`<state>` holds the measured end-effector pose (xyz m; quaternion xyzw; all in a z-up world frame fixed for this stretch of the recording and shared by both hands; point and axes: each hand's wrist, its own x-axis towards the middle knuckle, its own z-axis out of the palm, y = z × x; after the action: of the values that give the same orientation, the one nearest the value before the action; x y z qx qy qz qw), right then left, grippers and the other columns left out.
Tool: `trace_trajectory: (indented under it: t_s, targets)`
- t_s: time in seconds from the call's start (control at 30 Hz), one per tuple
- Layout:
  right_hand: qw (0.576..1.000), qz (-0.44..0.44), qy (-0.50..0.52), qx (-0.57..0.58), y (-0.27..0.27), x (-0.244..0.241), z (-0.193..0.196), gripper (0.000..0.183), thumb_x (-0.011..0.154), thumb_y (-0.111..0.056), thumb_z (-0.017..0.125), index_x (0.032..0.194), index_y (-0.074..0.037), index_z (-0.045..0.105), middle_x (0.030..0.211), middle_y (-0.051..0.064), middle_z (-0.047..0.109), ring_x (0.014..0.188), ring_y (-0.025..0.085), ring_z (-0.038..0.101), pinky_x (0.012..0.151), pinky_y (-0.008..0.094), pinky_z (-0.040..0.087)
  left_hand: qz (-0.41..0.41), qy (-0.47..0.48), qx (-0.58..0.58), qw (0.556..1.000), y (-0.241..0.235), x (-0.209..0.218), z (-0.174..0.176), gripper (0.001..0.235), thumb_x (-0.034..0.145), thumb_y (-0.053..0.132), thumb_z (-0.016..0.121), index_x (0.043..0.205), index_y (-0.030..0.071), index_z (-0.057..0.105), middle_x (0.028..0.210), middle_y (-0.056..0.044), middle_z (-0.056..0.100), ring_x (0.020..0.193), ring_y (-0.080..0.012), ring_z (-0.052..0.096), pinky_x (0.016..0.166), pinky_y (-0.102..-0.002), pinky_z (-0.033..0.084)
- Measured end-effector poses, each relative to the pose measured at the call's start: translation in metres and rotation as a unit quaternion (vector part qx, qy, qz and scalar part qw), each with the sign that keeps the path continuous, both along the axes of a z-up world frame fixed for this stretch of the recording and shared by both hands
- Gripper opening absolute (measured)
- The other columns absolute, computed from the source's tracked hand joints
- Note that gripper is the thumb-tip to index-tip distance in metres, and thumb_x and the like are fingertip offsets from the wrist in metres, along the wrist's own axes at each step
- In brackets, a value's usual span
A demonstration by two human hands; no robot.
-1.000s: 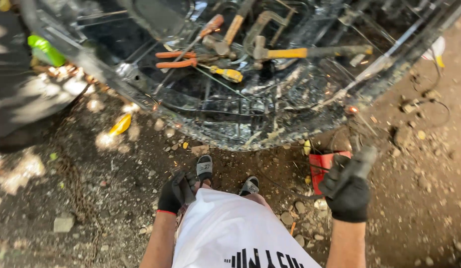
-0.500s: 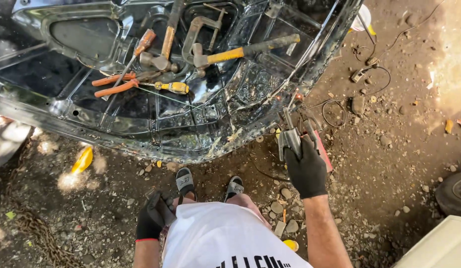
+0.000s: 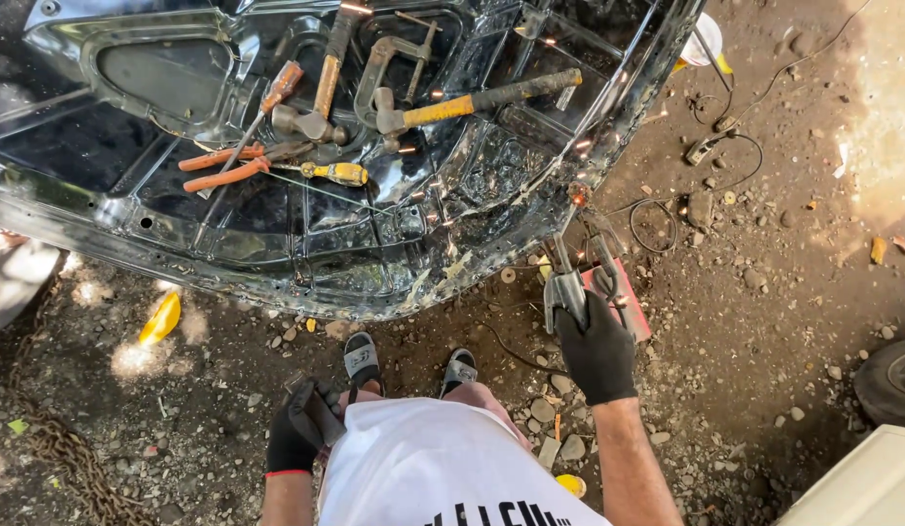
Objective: The person welds the edge of a car door frame using a welding torch, creating sparks and smoke. They then use pliers to remove slag from the weld and continue welding other sections of the frame.
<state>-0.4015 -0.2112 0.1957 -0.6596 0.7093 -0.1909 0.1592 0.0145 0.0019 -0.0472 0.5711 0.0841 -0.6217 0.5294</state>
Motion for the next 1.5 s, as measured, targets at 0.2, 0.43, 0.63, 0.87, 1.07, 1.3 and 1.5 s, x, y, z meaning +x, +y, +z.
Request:
trace_trajectory:
  t_s: [0.2, 0.43, 0.63, 0.87, 1.07, 1.3, 1.5]
  targets:
    - [0.999, -0.001, -0.024, -0.031, -0.006, 0.004, 0.009, 0.039, 0.091, -0.034, 0.072, 0.12, -0.008, 0.065, 0.096, 0.019, 0.075, 0.086, 0.038, 0.074, 0.075, 0.047, 0.058, 0.039, 0.0, 0.006, 0.999, -0.003, -0.002, 0.004, 0.022, 0.102, 0.02, 0.055, 0.116, 0.005, 0.062, 0.099, -0.012, 0.067, 0.082, -0.0266, 0.065, 0.069, -0.043, 0.056]
    - [0.998, -0.014, -0.053, 0.005, -0.008, -0.001, 0.001, 0.038, 0.094, -0.035, 0.068, 0.121, -0.008, 0.063, 0.095, 0.017, 0.075, 0.082, 0.034, 0.076, 0.075, 0.044, 0.06, 0.052, 0.02, -0.007, 0.998, -0.001, 0.0, -0.002, 0.021, 0.101, 0.02, 0.054, 0.116, 0.008, 0.061, 0.098, -0.012, 0.068, 0.081, -0.0271, 0.065, 0.068, -0.043, 0.056]
    - [0.999, 0.0, -0.008, -0.04, -0.001, -0.003, -0.005, 0.04, 0.092, -0.035, 0.072, 0.121, -0.008, 0.065, 0.097, 0.019, 0.075, 0.086, 0.039, 0.073, 0.075, 0.047, 0.058, 0.049, 0.005, 0.004, 0.999, 0.002, 0.004, -0.009, 0.023, 0.102, 0.02, 0.052, 0.116, 0.005, 0.063, 0.099, -0.012, 0.068, 0.083, -0.0272, 0.065, 0.069, -0.042, 0.056]
    - [0.997, -0.046, -0.055, 0.027, -0.001, 0.01, 0.019, 0.044, 0.09, -0.045, 0.066, 0.117, -0.011, 0.07, 0.095, 0.018, 0.075, 0.087, 0.038, 0.074, 0.077, 0.047, 0.057, 0.056, 0.036, -0.067, 0.996, 0.007, 0.005, -0.029, 0.022, 0.105, 0.02, 0.053, 0.105, 0.0, 0.063, 0.091, -0.011, 0.065, 0.081, -0.0266, 0.064, 0.072, -0.043, 0.056]
    - [0.999, -0.004, -0.027, -0.023, 0.003, -0.005, -0.015, 0.047, 0.092, -0.044, 0.069, 0.122, -0.008, 0.067, 0.102, 0.021, 0.073, 0.093, 0.042, 0.071, 0.078, 0.048, 0.056, 0.072, 0.061, -0.017, 0.995, 0.0, 0.003, -0.014, 0.023, 0.101, 0.022, 0.054, 0.101, 0.002, 0.064, 0.086, -0.011, 0.066, 0.076, -0.027, 0.062, 0.068, -0.043, 0.054]
    - [0.999, 0.003, -0.035, -0.013, 0.001, 0.004, 0.006, 0.047, 0.092, -0.035, 0.071, 0.128, -0.006, 0.064, 0.109, 0.021, 0.073, 0.098, 0.041, 0.072, 0.081, 0.048, 0.057, 0.031, 0.043, -0.027, 0.998, 0.003, 0.004, -0.013, 0.026, 0.102, 0.024, 0.055, 0.1, 0.0, 0.065, 0.086, -0.014, 0.067, 0.075, -0.0278, 0.063, 0.069, -0.041, 0.053]
    - [0.986, -0.08, -0.063, 0.132, -0.004, 0.02, 0.033, 0.043, 0.096, -0.04, 0.067, 0.128, -0.012, 0.067, 0.097, 0.017, 0.077, 0.088, 0.033, 0.078, 0.081, 0.042, 0.06, 0.086, 0.058, 0.015, 0.994, -0.002, -0.004, -0.006, 0.028, 0.103, 0.025, 0.054, 0.099, 0.0, 0.065, 0.087, -0.011, 0.067, 0.078, -0.0261, 0.064, 0.073, -0.04, 0.055]
